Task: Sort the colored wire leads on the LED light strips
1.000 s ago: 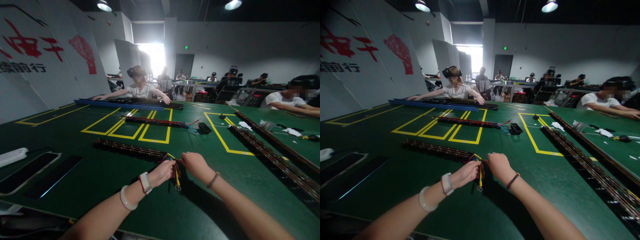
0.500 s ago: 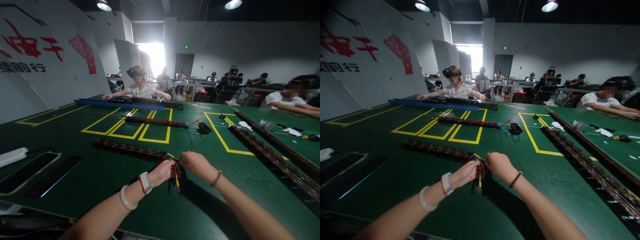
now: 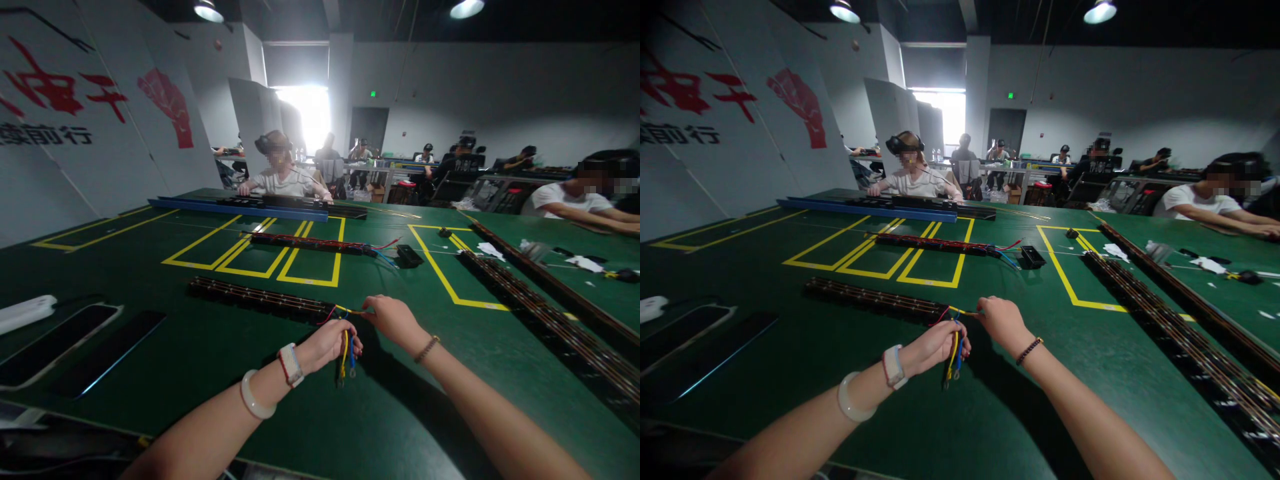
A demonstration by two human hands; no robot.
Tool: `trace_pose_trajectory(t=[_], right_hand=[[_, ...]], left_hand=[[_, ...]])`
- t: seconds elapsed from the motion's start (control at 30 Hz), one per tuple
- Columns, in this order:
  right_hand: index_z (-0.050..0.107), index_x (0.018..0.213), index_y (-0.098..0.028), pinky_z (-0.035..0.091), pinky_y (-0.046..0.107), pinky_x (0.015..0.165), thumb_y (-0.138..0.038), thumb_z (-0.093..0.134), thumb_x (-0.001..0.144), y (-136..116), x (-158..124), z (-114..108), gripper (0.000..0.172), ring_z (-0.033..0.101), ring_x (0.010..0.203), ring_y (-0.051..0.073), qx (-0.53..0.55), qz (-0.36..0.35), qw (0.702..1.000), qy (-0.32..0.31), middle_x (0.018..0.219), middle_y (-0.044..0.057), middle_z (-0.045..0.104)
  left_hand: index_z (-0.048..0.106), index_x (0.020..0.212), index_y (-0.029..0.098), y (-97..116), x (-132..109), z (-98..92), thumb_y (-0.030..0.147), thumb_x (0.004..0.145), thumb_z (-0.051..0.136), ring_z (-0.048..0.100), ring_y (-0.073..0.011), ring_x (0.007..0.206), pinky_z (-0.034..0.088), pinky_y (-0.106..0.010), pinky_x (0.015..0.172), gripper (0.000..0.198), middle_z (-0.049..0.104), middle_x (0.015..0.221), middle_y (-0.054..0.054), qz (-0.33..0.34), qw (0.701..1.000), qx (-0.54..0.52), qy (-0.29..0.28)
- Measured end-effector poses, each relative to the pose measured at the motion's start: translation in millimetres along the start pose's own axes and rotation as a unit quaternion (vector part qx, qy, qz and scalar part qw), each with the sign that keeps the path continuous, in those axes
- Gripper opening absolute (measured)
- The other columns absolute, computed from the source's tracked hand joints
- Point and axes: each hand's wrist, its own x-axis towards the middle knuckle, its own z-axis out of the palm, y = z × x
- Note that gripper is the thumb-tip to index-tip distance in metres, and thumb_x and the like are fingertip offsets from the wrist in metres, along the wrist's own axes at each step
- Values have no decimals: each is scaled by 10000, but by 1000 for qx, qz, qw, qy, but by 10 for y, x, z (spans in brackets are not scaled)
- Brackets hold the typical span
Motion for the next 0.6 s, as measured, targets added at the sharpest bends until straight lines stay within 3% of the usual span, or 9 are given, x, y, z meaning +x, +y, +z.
trace_pose_trajectory(t=[0.23, 0.6], right_hand=[[670, 885, -189, 422, 250, 665, -380, 580, 880, 117, 114, 124, 211, 650, 809, 187, -7, 19, 999, 33, 905, 63, 682], [641, 853, -182, 374, 236, 623, -416, 526, 909, 168, 205, 318, 266, 626, 785, 169, -12, 14, 998, 59, 864, 51, 666]], left_hand=[[489, 794, 144, -11, 1, -5, 203, 851, 406, 621, -153, 599, 464, -294, 691, 117, 638, 644, -69, 0, 1000, 7, -2], [501, 775, 141, -7, -2, -15, 210, 873, 407, 621, -150, 604, 470, -294, 686, 152, 641, 661, -75, -6, 1000, 15, -7]])
